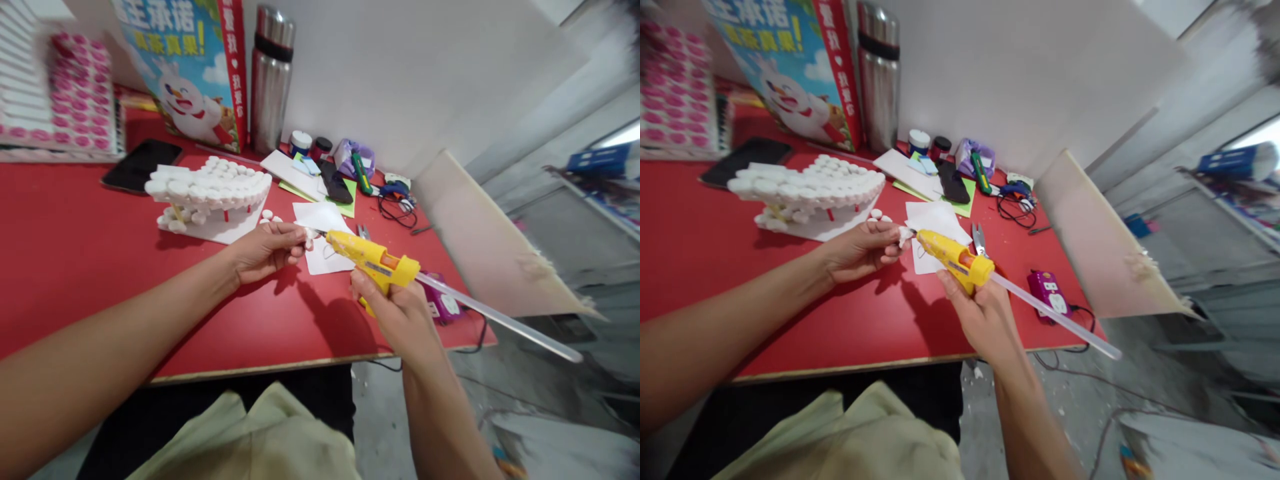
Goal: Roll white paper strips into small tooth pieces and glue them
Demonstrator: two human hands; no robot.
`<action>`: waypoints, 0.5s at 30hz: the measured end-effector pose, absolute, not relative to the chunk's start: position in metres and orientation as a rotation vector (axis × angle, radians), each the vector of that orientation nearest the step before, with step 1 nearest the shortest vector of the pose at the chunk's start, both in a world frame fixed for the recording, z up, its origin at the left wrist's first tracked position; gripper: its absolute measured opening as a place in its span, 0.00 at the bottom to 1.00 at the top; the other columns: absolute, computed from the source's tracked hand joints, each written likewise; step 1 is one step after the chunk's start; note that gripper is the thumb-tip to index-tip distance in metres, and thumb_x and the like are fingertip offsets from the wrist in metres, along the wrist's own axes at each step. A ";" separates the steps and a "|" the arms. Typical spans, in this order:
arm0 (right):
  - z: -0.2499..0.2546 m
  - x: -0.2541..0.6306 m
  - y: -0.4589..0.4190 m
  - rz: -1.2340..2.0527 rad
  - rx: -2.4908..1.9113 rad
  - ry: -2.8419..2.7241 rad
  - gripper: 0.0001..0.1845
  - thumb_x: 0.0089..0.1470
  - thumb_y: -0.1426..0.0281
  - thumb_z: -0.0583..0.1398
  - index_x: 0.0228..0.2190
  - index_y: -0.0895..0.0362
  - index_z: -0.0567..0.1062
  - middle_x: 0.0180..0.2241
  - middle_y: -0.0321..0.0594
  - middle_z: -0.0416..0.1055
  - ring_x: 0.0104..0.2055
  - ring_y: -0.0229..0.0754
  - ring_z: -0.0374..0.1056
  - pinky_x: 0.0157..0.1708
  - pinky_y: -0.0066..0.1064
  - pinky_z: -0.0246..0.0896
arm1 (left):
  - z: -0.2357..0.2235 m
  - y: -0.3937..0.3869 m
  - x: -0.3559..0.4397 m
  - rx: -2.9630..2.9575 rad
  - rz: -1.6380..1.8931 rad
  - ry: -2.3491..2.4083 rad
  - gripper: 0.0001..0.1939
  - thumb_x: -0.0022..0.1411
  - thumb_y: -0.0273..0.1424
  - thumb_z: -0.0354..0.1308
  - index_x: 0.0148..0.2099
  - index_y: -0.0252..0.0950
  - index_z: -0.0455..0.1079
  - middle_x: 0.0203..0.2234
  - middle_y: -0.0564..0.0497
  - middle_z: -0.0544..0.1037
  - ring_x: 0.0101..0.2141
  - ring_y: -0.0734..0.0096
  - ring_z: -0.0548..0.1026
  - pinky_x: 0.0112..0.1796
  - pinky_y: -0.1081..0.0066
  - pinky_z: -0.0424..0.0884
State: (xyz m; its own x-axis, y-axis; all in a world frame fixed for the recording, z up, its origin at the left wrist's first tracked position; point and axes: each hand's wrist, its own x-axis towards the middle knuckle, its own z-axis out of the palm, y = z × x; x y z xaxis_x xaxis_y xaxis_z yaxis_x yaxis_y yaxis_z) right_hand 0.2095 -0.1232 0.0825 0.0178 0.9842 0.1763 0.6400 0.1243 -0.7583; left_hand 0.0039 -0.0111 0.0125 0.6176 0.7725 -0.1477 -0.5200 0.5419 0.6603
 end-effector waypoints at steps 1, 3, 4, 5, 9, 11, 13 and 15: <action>0.082 0.209 -0.123 0.621 -1.587 -1.700 0.20 0.62 0.56 0.62 0.22 0.52 0.74 0.25 0.41 0.74 0.39 0.51 0.76 0.50 0.41 0.73 | 0.012 -0.011 0.004 0.609 0.801 0.451 0.09 0.54 0.23 0.76 0.32 0.23 0.80 0.27 0.45 0.79 0.22 0.82 0.71 0.22 0.85 0.72; 0.081 0.209 -0.124 0.619 -1.584 -1.703 0.18 0.62 0.57 0.62 0.23 0.52 0.75 0.26 0.40 0.74 0.37 0.49 0.75 0.47 0.40 0.73 | 0.011 -0.011 0.004 0.593 0.806 0.437 0.09 0.54 0.23 0.76 0.32 0.24 0.80 0.28 0.44 0.79 0.22 0.82 0.71 0.22 0.85 0.73; 0.081 0.209 -0.125 0.615 -1.585 -1.705 0.17 0.62 0.58 0.62 0.24 0.53 0.75 0.26 0.40 0.74 0.35 0.48 0.74 0.46 0.39 0.73 | 0.011 -0.011 0.004 0.583 0.810 0.433 0.08 0.55 0.23 0.76 0.31 0.24 0.80 0.28 0.44 0.79 0.22 0.83 0.71 0.22 0.85 0.73; 0.080 0.210 -0.126 0.610 -1.589 -1.709 0.17 0.62 0.58 0.62 0.24 0.53 0.75 0.26 0.40 0.74 0.34 0.47 0.73 0.44 0.37 0.72 | 0.011 -0.011 0.004 0.574 0.813 0.434 0.08 0.56 0.23 0.75 0.31 0.24 0.80 0.29 0.44 0.79 0.22 0.83 0.71 0.22 0.85 0.72; 0.078 0.222 -0.128 0.625 -1.660 -1.689 0.22 0.63 0.54 0.61 0.23 0.55 0.75 0.26 0.39 0.74 0.29 0.43 0.70 0.34 0.33 0.68 | 0.014 -0.011 0.004 0.552 0.816 0.472 0.05 0.60 0.20 0.71 0.33 0.23 0.80 0.28 0.45 0.78 0.21 0.83 0.70 0.21 0.85 0.71; 0.077 0.237 -0.124 0.598 -1.720 -1.624 0.23 0.63 0.52 0.61 0.24 0.55 0.76 0.27 0.40 0.76 0.31 0.43 0.71 0.33 0.33 0.67 | 0.014 -0.010 0.004 0.553 0.813 0.489 0.03 0.61 0.20 0.70 0.36 0.22 0.81 0.28 0.45 0.77 0.21 0.83 0.70 0.21 0.85 0.71; 0.073 0.259 -0.114 0.473 -1.758 -1.525 0.22 0.61 0.51 0.63 0.27 0.56 0.79 0.32 0.42 0.80 0.36 0.45 0.75 0.39 0.35 0.69 | 0.014 -0.010 0.003 0.559 0.814 0.497 0.03 0.62 0.20 0.69 0.38 0.21 0.81 0.28 0.45 0.78 0.21 0.83 0.70 0.21 0.85 0.72; 0.062 0.284 -0.099 0.368 -1.797 -1.426 0.22 0.59 0.50 0.64 0.28 0.57 0.80 0.31 0.43 0.81 0.37 0.48 0.76 0.43 0.38 0.69 | 0.013 -0.011 0.003 0.564 0.820 0.498 0.02 0.62 0.20 0.69 0.36 0.22 0.81 0.29 0.45 0.78 0.21 0.83 0.70 0.22 0.85 0.73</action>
State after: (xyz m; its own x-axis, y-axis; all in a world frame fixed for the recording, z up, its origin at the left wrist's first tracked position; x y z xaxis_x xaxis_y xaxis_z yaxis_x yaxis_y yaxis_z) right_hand 0.2838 -0.0993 0.0622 0.3237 0.9147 0.2420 0.6836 -0.0492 -0.7282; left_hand 0.0030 -0.0106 0.0134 0.5852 0.7875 -0.1932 -0.5341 0.5537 0.6389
